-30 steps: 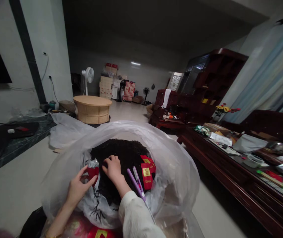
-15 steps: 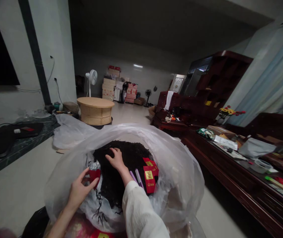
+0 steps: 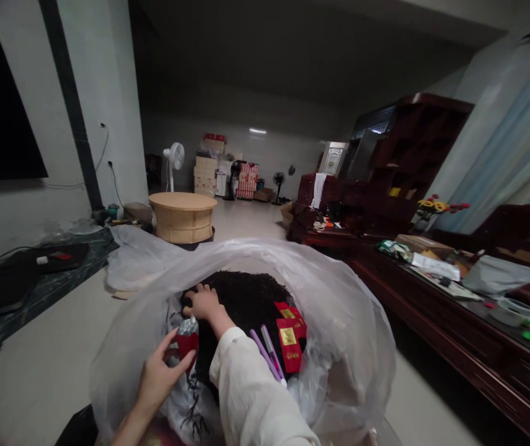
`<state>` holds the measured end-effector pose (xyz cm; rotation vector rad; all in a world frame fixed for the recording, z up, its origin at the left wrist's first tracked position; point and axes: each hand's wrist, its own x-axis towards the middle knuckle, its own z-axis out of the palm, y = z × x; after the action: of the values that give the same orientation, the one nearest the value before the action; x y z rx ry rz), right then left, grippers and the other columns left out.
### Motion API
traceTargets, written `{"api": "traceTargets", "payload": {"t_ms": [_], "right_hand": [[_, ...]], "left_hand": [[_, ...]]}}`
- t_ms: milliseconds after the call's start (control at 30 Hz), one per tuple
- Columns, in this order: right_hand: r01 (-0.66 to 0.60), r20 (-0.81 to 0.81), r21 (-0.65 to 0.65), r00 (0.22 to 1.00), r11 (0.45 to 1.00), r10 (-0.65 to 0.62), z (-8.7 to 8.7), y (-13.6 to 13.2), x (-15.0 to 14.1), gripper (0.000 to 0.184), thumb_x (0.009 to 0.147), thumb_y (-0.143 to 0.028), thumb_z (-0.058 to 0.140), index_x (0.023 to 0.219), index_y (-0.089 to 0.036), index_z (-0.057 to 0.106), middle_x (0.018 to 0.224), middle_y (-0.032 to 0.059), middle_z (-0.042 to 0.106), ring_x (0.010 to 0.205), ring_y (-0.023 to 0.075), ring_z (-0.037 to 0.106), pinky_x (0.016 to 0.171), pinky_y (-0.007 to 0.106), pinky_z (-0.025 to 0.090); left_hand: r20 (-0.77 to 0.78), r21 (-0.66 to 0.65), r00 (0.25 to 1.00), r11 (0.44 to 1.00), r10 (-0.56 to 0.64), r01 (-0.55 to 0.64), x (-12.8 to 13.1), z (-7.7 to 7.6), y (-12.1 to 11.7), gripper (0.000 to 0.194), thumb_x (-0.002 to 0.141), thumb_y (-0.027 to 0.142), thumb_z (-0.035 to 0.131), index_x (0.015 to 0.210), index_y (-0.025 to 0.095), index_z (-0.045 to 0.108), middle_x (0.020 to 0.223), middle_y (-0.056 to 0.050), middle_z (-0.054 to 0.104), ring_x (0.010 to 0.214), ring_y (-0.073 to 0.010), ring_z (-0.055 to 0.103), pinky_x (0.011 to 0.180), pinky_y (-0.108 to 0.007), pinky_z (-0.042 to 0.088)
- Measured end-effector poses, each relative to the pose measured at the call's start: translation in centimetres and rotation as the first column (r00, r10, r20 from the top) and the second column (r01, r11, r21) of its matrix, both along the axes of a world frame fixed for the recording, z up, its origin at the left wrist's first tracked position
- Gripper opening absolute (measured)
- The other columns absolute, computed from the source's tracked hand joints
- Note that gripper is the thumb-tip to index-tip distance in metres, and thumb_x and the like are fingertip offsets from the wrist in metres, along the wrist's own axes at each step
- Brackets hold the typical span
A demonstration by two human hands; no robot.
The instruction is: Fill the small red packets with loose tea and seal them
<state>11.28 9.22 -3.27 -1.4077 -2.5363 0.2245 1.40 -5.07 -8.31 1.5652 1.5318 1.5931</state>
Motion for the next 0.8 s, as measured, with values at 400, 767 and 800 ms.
{"api": "traceTargets", "payload": {"t_ms": [400,767,800], "right_hand": [[0.23,-0.112,-0.038,0.966,0.972,-0.233,-0.7,-2.0,5.5,0.07,0.072,-0.051,0.068,0.133,-0.027,0.045,0.141,0.0152,0.038,0.131,0.0349,0.031,0.099,0.053,0.03],[0.048,-0.077,-0.03,0.996,0.998,-0.05,-0.4,-2.7,3.3,0.035,0.078,-0.036,0.066,0.112,-0.028,0.065,0.114,0.0092,0.058,0.107,0.0271,0.053,0.086,0.039,0.043],[0.035,-0.091,-0.023,0.995,0.999,-0.037,-0.4,-2.9,3.7,0.035,0.076,-0.034,0.068,0.11,-0.028,0.065,0.112,0.0081,0.058,0.104,0.0251,0.054,0.084,0.036,0.044]], "left_hand": [[0.067,-0.007,0.998,1.0,0.014,-0.013,0.2,0.0,0.1,0.055,0.062,0.047,0.07,0.108,0.017,0.063,0.1,-0.009,0.073,0.065,-0.0189,0.07,0.063,-0.03,0.059],[0.05,0.005,0.998,0.999,0.036,-0.036,-0.2,0.5,-0.1,0.057,0.06,0.049,0.071,0.106,0.016,0.064,0.087,-0.007,0.074,0.064,-0.0203,0.07,0.061,-0.03,0.058],[0.047,0.005,0.998,0.999,0.034,-0.034,-0.2,0.5,-0.1,0.057,0.061,0.049,0.07,0.106,0.016,0.064,0.087,-0.007,0.074,0.064,-0.0205,0.07,0.061,-0.03,0.058]]}}
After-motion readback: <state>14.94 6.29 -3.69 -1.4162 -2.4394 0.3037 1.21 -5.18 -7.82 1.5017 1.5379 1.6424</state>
